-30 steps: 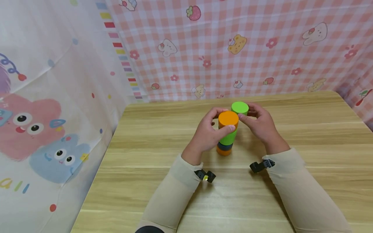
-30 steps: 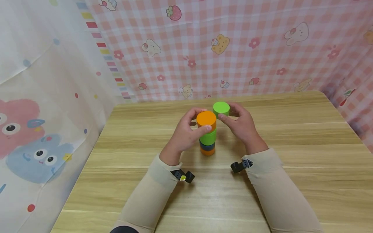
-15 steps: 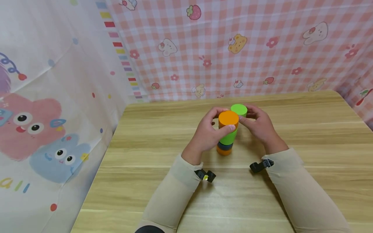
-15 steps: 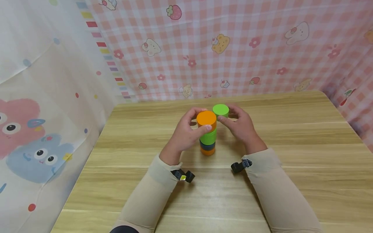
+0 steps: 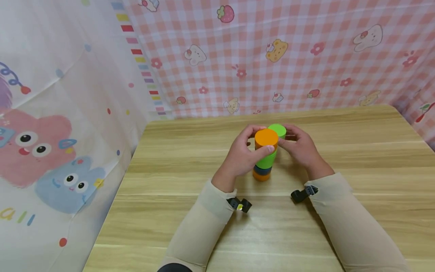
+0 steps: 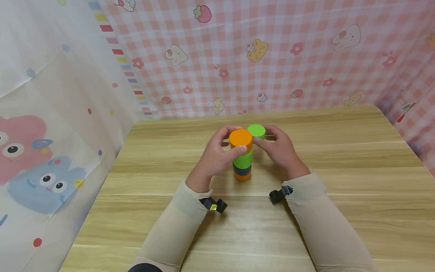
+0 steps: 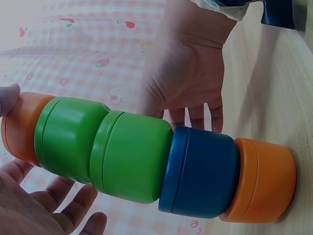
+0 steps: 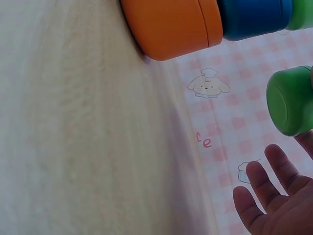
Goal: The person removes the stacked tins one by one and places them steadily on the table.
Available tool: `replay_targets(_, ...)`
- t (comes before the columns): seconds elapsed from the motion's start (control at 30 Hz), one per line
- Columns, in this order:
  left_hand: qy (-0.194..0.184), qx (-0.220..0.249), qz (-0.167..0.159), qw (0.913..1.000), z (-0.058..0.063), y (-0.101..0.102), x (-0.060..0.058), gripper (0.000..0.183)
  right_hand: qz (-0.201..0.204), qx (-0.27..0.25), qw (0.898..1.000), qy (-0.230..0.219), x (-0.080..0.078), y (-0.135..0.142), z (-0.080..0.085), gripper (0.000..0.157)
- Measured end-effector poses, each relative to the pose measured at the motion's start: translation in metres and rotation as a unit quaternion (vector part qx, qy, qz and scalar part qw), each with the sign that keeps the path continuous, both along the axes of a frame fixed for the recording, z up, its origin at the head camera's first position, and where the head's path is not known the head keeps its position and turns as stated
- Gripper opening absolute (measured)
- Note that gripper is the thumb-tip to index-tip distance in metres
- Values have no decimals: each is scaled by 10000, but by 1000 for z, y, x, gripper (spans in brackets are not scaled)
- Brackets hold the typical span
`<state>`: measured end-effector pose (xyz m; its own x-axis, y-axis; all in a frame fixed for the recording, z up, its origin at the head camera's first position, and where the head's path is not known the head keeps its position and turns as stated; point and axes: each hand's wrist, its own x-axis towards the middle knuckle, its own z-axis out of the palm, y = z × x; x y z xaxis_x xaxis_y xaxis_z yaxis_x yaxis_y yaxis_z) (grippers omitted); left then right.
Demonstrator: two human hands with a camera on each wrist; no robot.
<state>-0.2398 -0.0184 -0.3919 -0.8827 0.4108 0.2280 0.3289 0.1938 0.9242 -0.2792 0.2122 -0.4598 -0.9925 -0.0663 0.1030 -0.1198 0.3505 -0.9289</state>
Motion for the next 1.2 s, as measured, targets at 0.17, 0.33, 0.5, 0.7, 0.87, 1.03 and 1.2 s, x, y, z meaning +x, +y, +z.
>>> replay_targets(0.17,-19,10,3,10000,0,0,0,47,27,11,9997,-239,0,0,0,59)
replay_targets(0.33,-14,17,0,10000,0,0,0,47,39,45,9992,-390,-1,0,-2,61)
replay_targets(0.5,-39,2,4,10000,0,0,0,45,94,113,9983,-559,-1,1,-3,63)
replay_targets(0.7,-70,-71,58,9999,0,0,0,46,124,193,9961,-846,-1,2,-3,67)
replay_targets(0.87,-51,-89,65,9999,0,0,0,46,184,308,9938,-1048,-1,3,-4,67)
replay_targets(1.03,-10,-83,43,10000,0,0,0,47,238,390,9917,-1201,-3,4,-6,67)
replay_targets(1.2,3,-67,27,10000,0,0,0,48,344,568,9903,-1224,-5,6,-9,67)
